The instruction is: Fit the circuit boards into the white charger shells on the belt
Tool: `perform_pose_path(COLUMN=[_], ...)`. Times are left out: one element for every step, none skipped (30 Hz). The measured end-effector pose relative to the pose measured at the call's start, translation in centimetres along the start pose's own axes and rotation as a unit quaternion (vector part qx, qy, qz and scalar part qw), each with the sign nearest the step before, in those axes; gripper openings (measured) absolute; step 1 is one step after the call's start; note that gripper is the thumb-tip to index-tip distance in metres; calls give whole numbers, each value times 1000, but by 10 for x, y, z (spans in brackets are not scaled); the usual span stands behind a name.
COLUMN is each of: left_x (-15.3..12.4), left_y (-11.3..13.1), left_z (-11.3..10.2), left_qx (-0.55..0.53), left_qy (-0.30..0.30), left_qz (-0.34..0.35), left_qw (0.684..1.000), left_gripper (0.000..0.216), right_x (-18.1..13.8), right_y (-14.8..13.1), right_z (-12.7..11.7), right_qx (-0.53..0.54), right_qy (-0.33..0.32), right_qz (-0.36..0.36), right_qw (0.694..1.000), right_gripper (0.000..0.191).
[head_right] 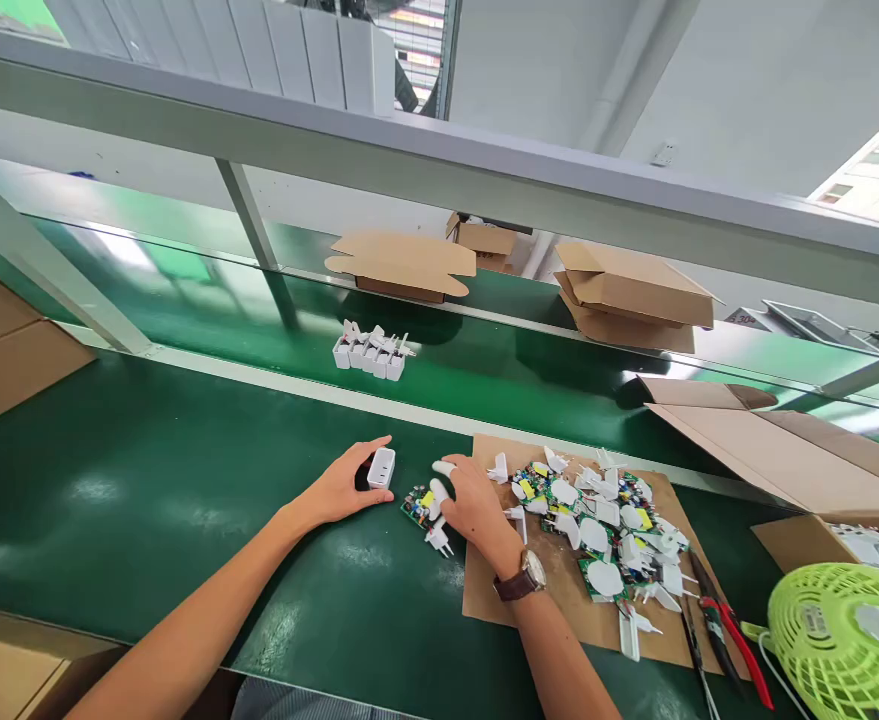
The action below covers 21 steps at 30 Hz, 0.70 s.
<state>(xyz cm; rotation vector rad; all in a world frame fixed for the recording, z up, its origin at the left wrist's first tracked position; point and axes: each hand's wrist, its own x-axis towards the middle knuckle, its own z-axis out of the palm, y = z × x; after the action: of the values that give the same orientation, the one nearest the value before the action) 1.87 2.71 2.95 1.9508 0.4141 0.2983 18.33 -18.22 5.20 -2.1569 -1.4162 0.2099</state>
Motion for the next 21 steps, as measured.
perform_pose_path(left_x=[-1,-2,-2,-2,-2,-2,-2,-1,-1,-2,-2,-3,-4,-5,-6,-6,-7,-7,-6,-6,-5], left_y=[-1,-1,-1,-1,-1,-1,0,0,1,2,2,3,3,3,3,2,2,1,0,-1,-2], left_z=[0,-1,-1,-1,-1,0,0,0,0,0,-1,-1,-2,-3,-3,-4,-4,-4,-4,-3,-2], left_qx=[-1,-3,-4,-4,-2,2,6,9,10,8,4,0,-5,-8,-9,-8,-4,3,11,20,30], left_qy=[2,3,3,2,-2,-6,-10,-15,-19,-23,-26,-28,-30,-32,-34,-37,-38,-36,-31,-25,-18], left_qz=[2,4,4,3,1,-3,-7,-10,-13,-14,-13,-9,-3,4,10,14,13,7,-1,-9,-10], left_qw=[1000,1000,1000,1000,1000,1000,1000,1000,1000,1000,1000,1000,1000,999,999,999,999,999,999,999,999], left_gripper=[80,79,79,78,78,79,79,79,80,82,85,88,90,92,91,89,87,85,83,82,82], right_x=[0,-2,-6,-10,-15,-20,-24,-28,-30,-31,-31,-30,-29,-29,-28,-27,-27,-26,-26,-25,-24], right_y=[0,0,-2,-4,-6,-9,-10,-11,-11,-10,-8,-6,-3,-1,1,2,2,1,-1,-4,-8], right_z=[2,3,4,4,5,6,7,9,11,12,14,15,16,16,16,15,14,14,12,11,9], right_qx=[-19,-35,-50,-66,-84,-103,-120,-129,-131,-126,-118,-106,-92,-79,-66,-53,-41,-28,-17,-9,-3], right_qy=[19,24,16,0,-21,-41,-58,-68,-69,-63,-53,-43,-35,-30,-28,-25,-18,-5,14,38,67], right_qz=[16,31,40,39,30,14,-3,-19,-32,-41,-48,-55,-63,-69,-74,-76,-77,-78,-80,-84,-89], right_qw=[1000,999,998,997,996,994,991,989,988,989,990,992,993,994,995,995,996,997,997,996,994], right_gripper=[30,29,29,30,34,38,39,39,39,40,43,48,52,54,54,54,54,55,56,57,59])
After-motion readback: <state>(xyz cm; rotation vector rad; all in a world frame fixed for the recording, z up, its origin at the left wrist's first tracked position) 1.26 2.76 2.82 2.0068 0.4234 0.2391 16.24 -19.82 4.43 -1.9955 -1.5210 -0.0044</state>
